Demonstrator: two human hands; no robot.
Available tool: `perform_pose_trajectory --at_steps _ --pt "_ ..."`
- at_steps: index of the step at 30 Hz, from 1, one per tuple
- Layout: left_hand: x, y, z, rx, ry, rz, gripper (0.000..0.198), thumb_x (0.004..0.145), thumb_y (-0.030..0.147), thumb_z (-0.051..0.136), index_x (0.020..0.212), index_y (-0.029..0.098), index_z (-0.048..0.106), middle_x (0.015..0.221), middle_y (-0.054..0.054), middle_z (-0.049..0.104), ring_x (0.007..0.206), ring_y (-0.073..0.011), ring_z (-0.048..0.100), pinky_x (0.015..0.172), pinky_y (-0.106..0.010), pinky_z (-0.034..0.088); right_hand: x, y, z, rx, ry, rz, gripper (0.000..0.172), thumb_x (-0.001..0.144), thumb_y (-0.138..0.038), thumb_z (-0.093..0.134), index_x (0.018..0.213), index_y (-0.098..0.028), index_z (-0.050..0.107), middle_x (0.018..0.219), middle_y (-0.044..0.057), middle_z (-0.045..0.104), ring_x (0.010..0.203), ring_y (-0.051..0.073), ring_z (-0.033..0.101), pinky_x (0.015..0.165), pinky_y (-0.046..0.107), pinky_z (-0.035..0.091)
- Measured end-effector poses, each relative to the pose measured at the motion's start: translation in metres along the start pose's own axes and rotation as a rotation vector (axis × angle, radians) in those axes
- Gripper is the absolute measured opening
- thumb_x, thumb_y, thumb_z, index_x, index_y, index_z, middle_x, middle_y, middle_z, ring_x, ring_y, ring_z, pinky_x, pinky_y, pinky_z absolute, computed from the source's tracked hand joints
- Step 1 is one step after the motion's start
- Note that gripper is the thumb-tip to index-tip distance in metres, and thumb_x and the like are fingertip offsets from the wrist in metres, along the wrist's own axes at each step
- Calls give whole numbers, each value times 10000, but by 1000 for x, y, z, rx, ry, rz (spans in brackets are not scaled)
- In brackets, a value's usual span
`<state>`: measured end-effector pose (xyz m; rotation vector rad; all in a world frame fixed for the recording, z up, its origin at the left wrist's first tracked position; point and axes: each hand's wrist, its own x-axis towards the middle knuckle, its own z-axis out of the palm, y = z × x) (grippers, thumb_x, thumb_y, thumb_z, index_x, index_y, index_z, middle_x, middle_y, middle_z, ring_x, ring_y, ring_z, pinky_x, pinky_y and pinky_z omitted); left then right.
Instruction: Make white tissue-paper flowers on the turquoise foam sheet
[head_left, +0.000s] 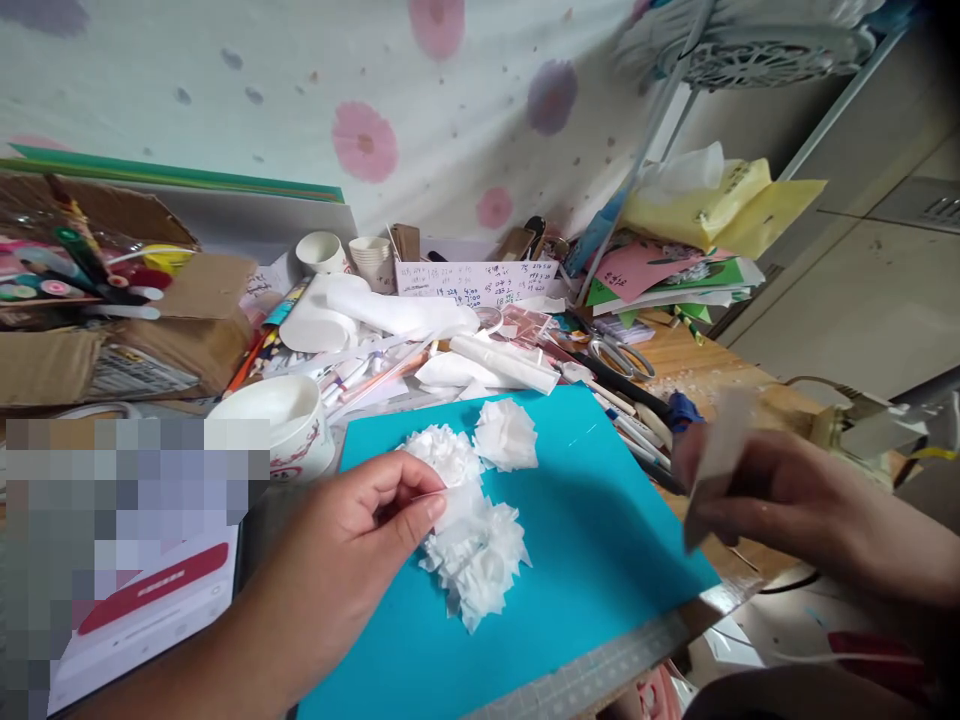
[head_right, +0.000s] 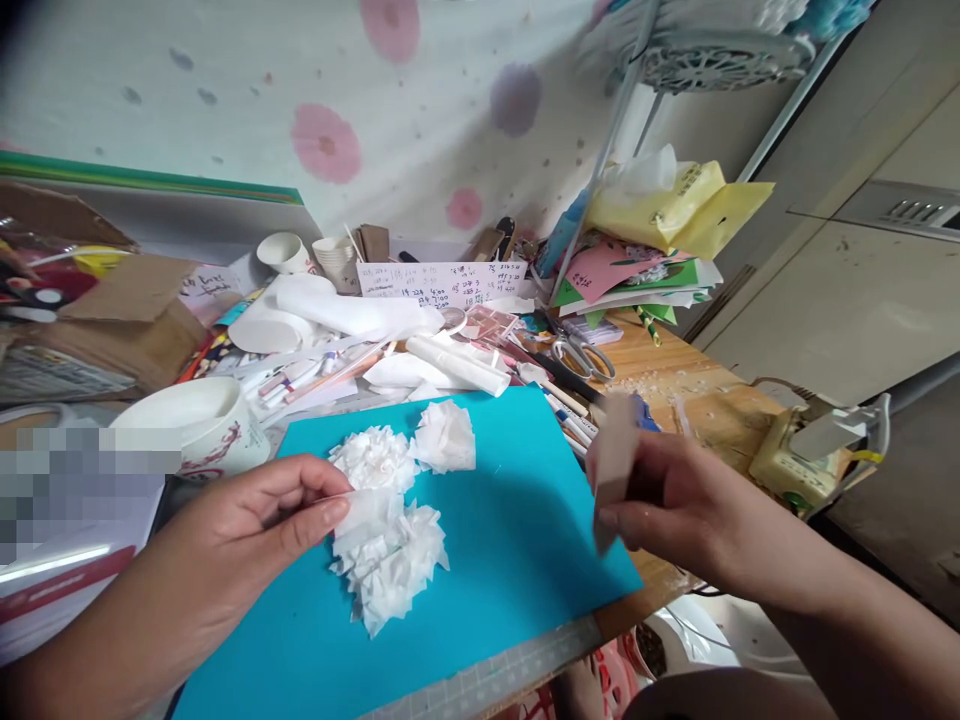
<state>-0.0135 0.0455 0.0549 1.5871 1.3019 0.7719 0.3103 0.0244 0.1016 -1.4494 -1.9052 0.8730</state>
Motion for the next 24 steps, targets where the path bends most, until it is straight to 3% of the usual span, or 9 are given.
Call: perform_pose_trajectory --at_steps 3,5,9,15,24 --pt "0 1 4 1 -8 -3 211 795 403 545 743 204 594 626 37 538 604 -127 491 539 -213 381 4 -10 13 233 -32 -41 155 837 -324 654 749 -198 643 719 32 603 640 163 620 542 246 530" --pt "1 3 6 19 -13 -5 214 794 399 538 728 202 590 615 39 526 596 -126 486 532 -213 379 8 -18 25 283 20 -125 155 868 -321 632 769 -207 669 746 29 609 672 154 619 581 244 528" --pt "-1 5 10 84 -53 -21 216 797 397 527 710 208 583 619 39 541 598 -133 497 536 -223 391 16 -35 47 193 45 -306 112 892 -255 615 826 -235 703 766 11 645 727 143 614 657 243 511" --pt "-4 2 15 226 -83 -44 184 806 372 526 713 224 581 633 44 574 616 -150 524 561 -242 407 19 -59 65 97 -22 -421 108 854 -113 611 861 -202 671 757 7 683 684 125 633 576 202 494" --pt "-1 -1 18 298 -100 10 182 838 351 533 738 233 628 680 47 654 645 -154 594 597 -248 422 26 -51 78 53 -113 -459 82 877 -113 596 878 -178 645 780 30 688 716 126 633 656 230 507"
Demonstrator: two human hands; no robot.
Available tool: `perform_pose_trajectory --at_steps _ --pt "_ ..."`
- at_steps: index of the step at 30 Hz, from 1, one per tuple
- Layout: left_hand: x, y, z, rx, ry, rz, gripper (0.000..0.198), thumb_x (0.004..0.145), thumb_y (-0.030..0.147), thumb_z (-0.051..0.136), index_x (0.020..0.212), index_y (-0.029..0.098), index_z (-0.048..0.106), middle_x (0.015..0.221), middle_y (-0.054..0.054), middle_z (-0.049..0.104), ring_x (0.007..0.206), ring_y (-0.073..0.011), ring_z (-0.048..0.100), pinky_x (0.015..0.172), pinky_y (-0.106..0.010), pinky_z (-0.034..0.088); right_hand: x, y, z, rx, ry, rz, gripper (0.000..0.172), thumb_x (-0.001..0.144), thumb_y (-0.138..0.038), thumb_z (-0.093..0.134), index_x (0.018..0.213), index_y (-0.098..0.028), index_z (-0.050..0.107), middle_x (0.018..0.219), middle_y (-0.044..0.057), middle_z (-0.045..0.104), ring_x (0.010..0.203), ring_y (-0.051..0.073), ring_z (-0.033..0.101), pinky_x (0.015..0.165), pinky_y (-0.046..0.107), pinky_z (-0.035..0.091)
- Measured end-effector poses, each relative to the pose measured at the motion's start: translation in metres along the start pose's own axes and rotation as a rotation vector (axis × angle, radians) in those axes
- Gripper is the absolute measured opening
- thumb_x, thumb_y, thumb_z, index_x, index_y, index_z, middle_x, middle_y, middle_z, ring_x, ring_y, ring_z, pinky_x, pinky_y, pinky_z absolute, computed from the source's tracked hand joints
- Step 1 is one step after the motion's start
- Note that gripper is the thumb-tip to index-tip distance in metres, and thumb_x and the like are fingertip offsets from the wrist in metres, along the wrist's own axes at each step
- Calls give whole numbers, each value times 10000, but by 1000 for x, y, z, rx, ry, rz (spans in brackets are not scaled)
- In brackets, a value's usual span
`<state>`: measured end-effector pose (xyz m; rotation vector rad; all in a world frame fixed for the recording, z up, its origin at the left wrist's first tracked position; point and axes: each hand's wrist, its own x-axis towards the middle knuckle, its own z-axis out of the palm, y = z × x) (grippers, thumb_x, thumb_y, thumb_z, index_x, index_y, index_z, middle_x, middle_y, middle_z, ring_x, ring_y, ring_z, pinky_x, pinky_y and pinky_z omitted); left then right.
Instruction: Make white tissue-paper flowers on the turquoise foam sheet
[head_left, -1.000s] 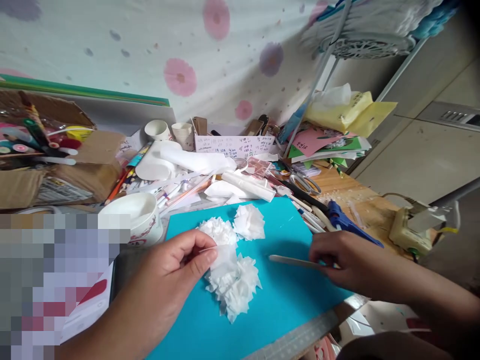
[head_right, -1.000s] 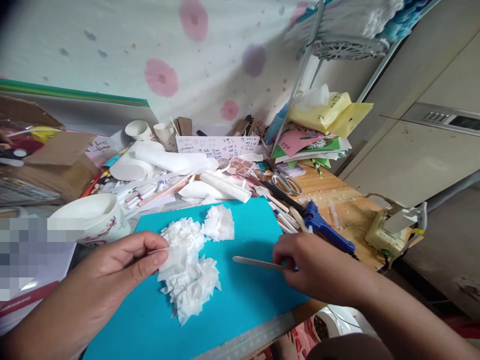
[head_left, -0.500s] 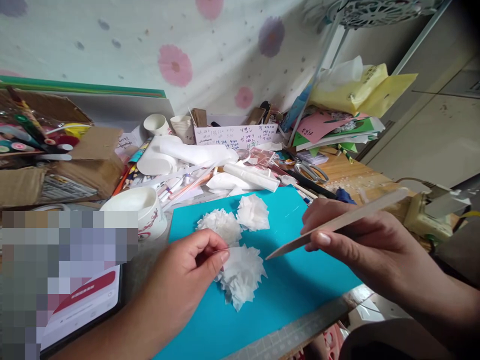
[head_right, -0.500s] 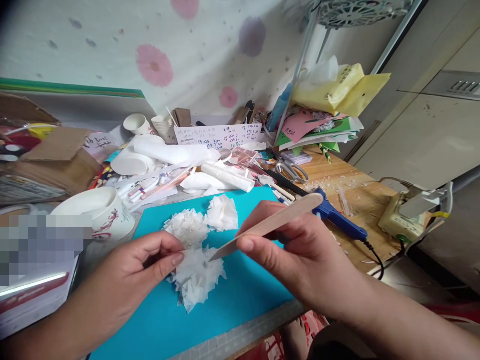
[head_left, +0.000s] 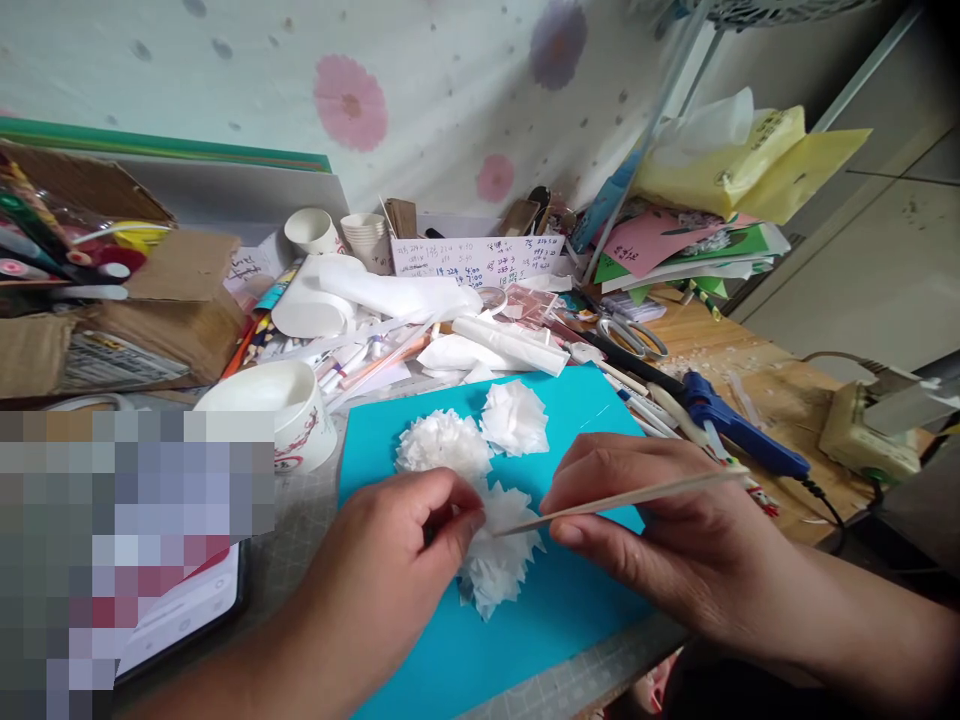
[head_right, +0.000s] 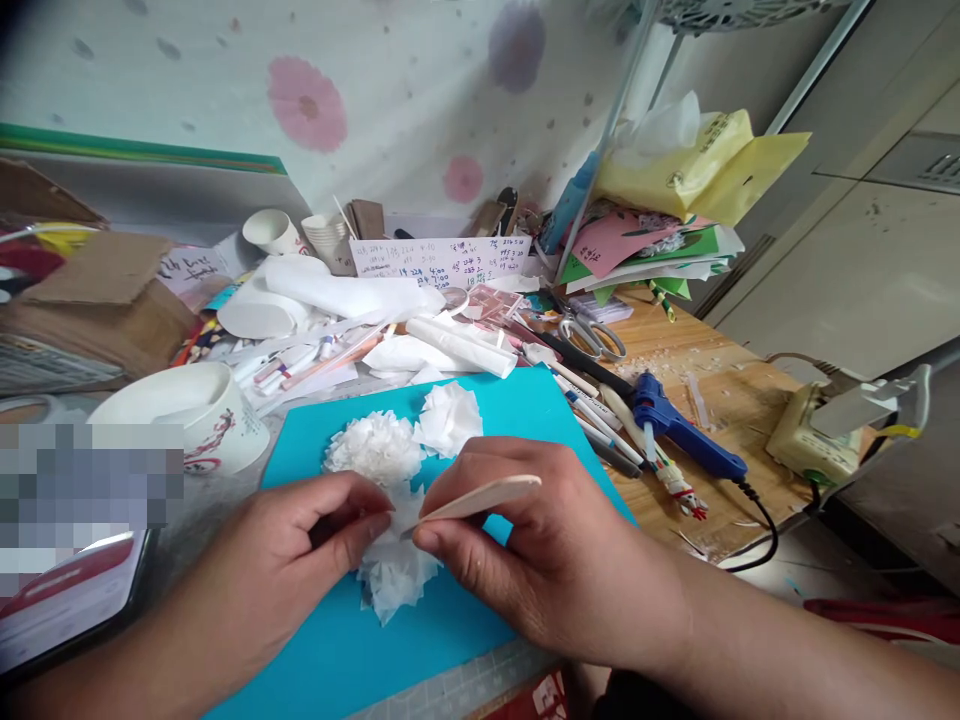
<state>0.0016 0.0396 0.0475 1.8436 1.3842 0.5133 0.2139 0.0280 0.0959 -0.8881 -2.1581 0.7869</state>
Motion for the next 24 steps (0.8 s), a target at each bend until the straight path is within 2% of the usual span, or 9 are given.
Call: perform_pose_trajectory --at_steps 10,14,19,24 --pt "0 2 -5 -48 3 47 197 843 339 527 819 262 707 803 39 728 735 -172 655 665 -252 473 0 0 -1 -34 -43 -58 96 870 -73 591 899 -156 629 756 34 667 702 115 594 639 221 481" --pt "1 -1 -5 -42 23 40 192 850 346 508 788 251 663 697 51 675 647 -147 611 585 -227 457 1 0 -1 -83 -90 -73 95 878 -84 582 926 -155 621 757 45 656 703 131 581 623 235 467" --pt "2 -5 -12 -9 106 75 220 880 348 466 746 238 602 577 65 573 539 -120 541 496 -205 402 -1 4 1 -129 -123 -98 111 903 -117 557 971 -170 626 793 55 659 727 156 578 643 268 457" --pt "3 -6 -16 -54 177 88 149 852 338 516 863 271 648 685 69 673 620 -120 626 551 -194 451 -3 4 2 -136 -145 -73 92 915 -148 551 910 -131 642 792 78 640 720 151 576 630 261 443"
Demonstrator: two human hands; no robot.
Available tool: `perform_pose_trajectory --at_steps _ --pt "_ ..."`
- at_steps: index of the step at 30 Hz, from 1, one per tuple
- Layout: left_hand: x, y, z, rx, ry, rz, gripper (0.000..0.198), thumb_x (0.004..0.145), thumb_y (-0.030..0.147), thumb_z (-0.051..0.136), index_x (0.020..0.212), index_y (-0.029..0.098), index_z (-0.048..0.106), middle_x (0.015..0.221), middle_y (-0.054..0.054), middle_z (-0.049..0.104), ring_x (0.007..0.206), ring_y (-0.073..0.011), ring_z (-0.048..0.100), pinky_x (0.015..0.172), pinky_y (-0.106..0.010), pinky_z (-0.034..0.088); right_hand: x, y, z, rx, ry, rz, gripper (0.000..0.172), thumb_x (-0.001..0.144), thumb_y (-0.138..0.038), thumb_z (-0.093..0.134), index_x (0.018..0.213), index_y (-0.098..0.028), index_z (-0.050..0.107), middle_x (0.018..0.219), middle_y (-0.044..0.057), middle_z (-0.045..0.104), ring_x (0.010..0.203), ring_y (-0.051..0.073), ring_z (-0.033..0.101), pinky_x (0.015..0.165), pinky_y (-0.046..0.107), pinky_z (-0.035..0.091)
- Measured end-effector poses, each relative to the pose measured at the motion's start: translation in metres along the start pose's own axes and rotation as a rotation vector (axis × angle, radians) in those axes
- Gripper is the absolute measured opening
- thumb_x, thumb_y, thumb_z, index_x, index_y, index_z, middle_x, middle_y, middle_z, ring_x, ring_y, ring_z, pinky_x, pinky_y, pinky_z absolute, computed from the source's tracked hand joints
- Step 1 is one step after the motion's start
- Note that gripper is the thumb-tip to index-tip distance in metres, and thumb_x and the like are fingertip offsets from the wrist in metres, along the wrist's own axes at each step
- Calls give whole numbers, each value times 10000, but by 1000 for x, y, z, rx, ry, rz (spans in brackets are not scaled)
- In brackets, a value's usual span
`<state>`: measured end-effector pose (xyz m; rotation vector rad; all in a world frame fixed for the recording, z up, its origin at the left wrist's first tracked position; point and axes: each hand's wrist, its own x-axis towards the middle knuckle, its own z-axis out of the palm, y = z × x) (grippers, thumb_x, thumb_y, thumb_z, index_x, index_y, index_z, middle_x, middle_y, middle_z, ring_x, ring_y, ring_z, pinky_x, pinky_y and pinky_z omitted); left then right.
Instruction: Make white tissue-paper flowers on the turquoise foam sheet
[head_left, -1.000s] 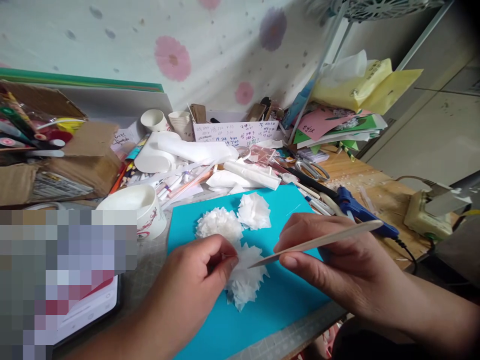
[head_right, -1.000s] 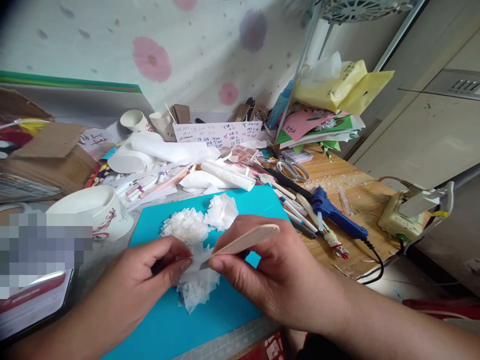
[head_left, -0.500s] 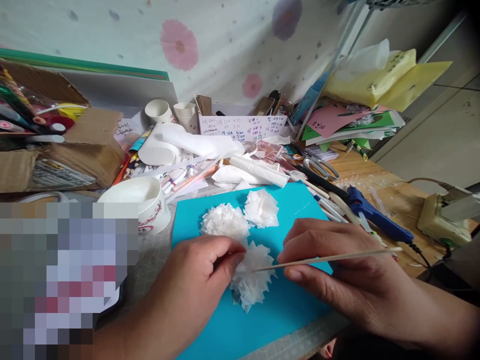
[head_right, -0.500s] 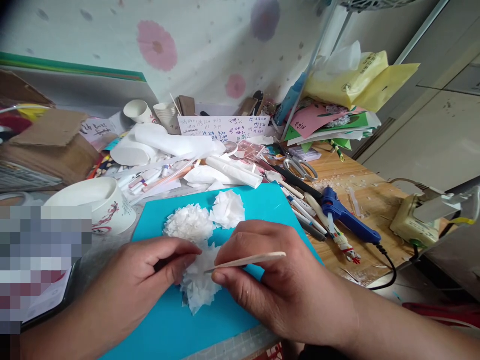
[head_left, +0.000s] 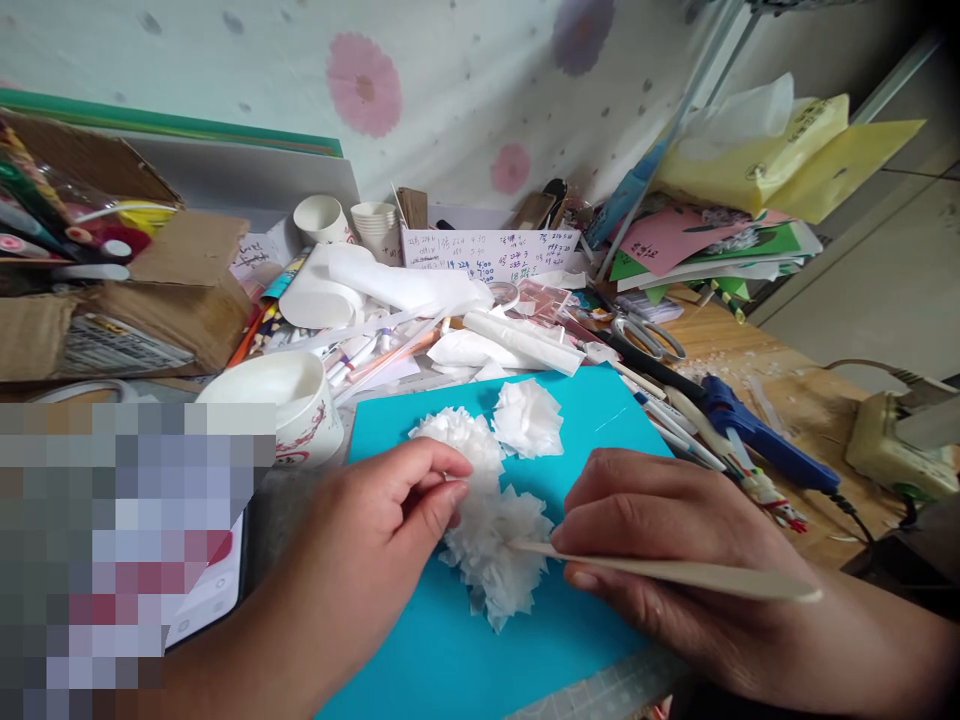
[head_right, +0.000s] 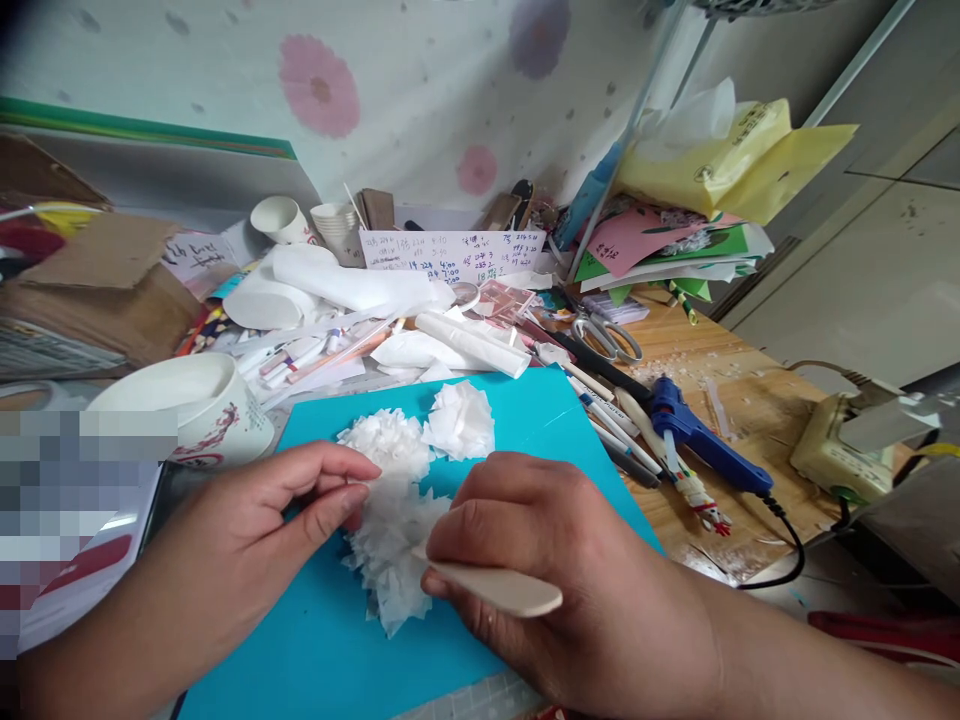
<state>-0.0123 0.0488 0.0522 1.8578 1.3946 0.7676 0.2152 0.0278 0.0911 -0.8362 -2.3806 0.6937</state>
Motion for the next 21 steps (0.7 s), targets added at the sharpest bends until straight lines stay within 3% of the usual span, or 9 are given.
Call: perform_pose_trajectory --at_steps 4,7,10,15,21 --pt "1 0 -1 20 45 9 168 797 341 575 921 290 676 700 76 703 605 -117 643 563 -199 463 1 -2 -1 13 -69 0 131 931 -151 520 925 -115 646 820 103 651 742 161 588 657 271 450" --pt "1 0 -3 83 48 40 141 790 337 575 845 284 694 694 73 708 603 -120 645 557 -203 459 -1 -2 -3 22 -99 -7 144 929 -138 513 948 -102 651 815 106 657 751 166 595 658 275 460" --pt "0 2 -5 124 8 57 156 792 316 552 702 253 663 606 70 661 530 -111 597 493 -195 425 -5 -2 -8 33 -36 -32 114 895 -108 554 951 -114 653 821 85 664 758 152 601 672 255 481" --pt "-2 2 -5 106 10 107 156 823 272 515 698 237 601 590 76 609 529 -93 561 485 -170 410 -10 -1 -14 95 164 2 137 842 -46 594 937 -131 646 791 34 675 741 114 612 685 199 510" --pt "-4 2 -1 100 20 199 113 828 213 531 752 257 602 670 99 641 589 -69 598 548 -135 439 -1 1 -10 5 107 -40 125 846 -43 626 950 -99 666 842 54 701 794 99 625 739 147 501"
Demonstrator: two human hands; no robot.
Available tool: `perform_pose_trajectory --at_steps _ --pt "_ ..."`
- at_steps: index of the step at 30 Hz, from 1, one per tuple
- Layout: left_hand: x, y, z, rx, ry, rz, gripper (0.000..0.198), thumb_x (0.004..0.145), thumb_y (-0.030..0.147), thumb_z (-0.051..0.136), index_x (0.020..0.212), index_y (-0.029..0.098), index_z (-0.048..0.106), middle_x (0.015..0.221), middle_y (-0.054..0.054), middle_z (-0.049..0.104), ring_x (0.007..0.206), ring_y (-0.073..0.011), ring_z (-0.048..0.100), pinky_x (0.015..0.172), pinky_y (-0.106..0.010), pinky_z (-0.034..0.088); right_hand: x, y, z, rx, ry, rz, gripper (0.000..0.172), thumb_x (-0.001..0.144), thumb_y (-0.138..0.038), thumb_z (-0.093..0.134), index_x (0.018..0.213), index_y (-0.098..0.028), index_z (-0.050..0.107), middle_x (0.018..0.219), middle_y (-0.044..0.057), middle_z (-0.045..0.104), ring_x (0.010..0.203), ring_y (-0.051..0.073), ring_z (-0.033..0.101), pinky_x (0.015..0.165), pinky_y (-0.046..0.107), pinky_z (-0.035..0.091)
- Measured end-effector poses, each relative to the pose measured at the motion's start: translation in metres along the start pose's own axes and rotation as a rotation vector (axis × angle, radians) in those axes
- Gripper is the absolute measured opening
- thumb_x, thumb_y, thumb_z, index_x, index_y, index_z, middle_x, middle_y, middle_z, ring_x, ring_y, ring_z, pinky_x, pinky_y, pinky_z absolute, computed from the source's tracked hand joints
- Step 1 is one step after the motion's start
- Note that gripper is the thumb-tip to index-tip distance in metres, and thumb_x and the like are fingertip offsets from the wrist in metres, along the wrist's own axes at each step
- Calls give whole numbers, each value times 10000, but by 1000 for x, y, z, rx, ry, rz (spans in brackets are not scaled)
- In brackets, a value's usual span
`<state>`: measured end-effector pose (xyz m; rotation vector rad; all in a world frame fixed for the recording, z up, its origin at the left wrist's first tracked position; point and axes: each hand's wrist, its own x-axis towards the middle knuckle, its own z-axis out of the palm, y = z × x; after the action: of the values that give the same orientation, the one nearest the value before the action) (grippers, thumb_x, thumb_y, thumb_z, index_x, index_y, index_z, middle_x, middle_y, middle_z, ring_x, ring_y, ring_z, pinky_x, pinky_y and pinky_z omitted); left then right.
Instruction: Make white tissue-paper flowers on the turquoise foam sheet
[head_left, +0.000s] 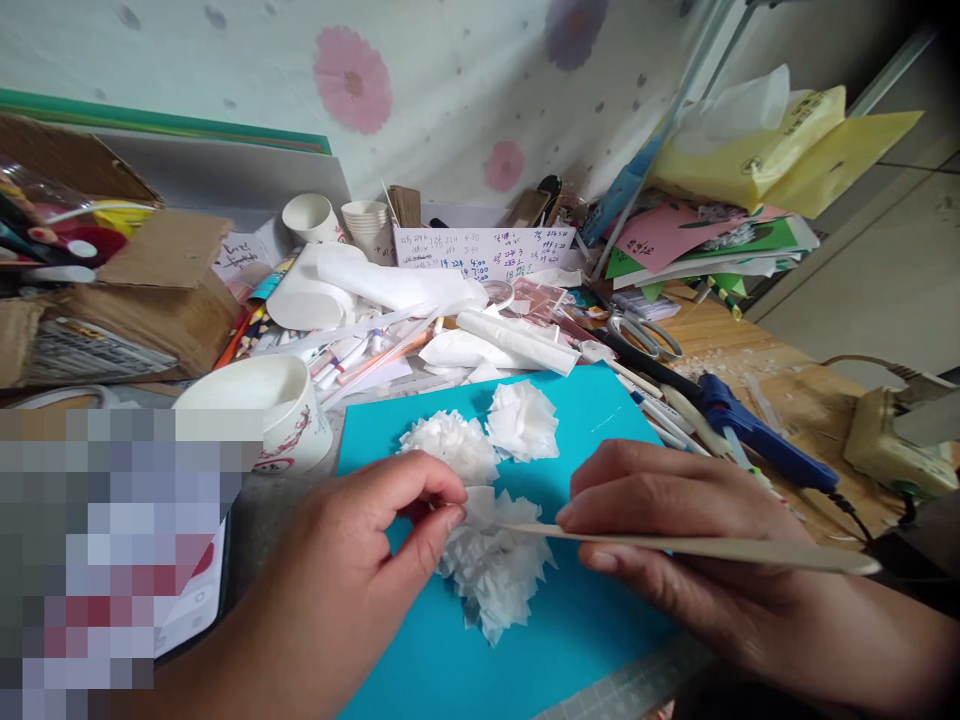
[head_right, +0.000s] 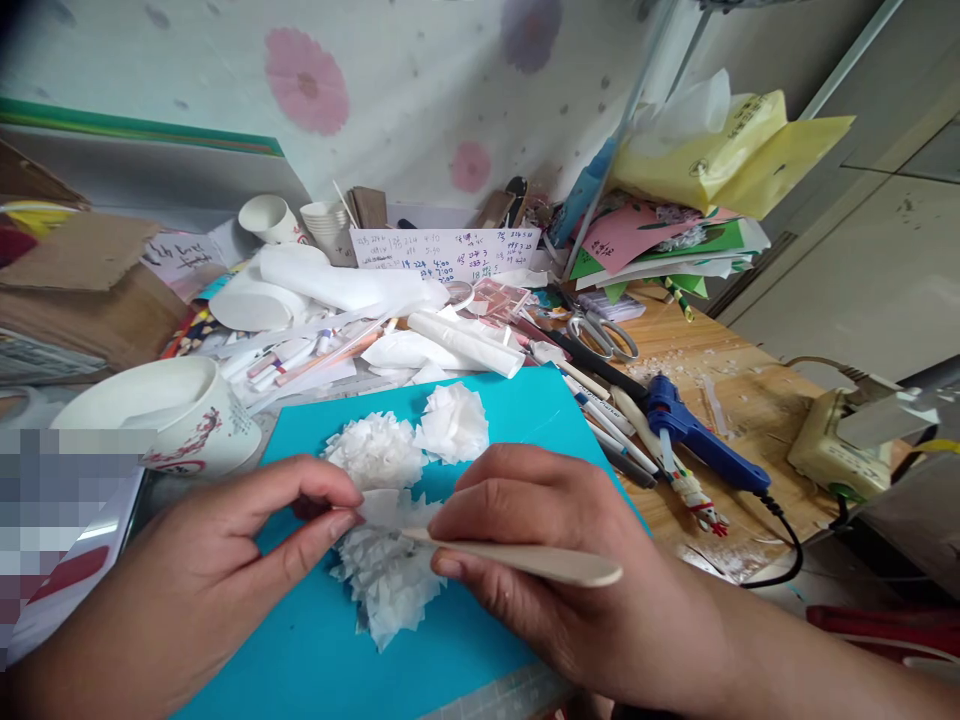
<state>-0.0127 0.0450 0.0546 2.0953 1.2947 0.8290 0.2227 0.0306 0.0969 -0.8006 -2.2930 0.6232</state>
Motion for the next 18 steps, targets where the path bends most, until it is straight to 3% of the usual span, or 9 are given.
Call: perform_pose_trajectory --at_steps 8,14,18 --pt "-2 3 2 102 35 104 127 800 170 518 736 239 603 665 84 638 600 -76 610 562 -165 449 -2 -2 -5 36 -98 4 129 874 -73 598 979 -100 669 818 62 682 785 104 618 722 162 503" --pt "-4 0 5 124 71 161 157 813 162 530 718 235 632 1001 18 640 904 -112 630 777 -193 477 -4 -1 -4 80 -109 37 104 871 -85 608 946 -89 680 820 74 679 807 114 614 738 180 500" --pt "-3 4 4 73 81 130 164 827 202 536 730 254 658 830 37 651 775 -101 634 691 -181 484 -3 0 -6 64 -110 23 117 886 -91 590 975 -99 665 828 74 682 808 119 621 731 195 509"
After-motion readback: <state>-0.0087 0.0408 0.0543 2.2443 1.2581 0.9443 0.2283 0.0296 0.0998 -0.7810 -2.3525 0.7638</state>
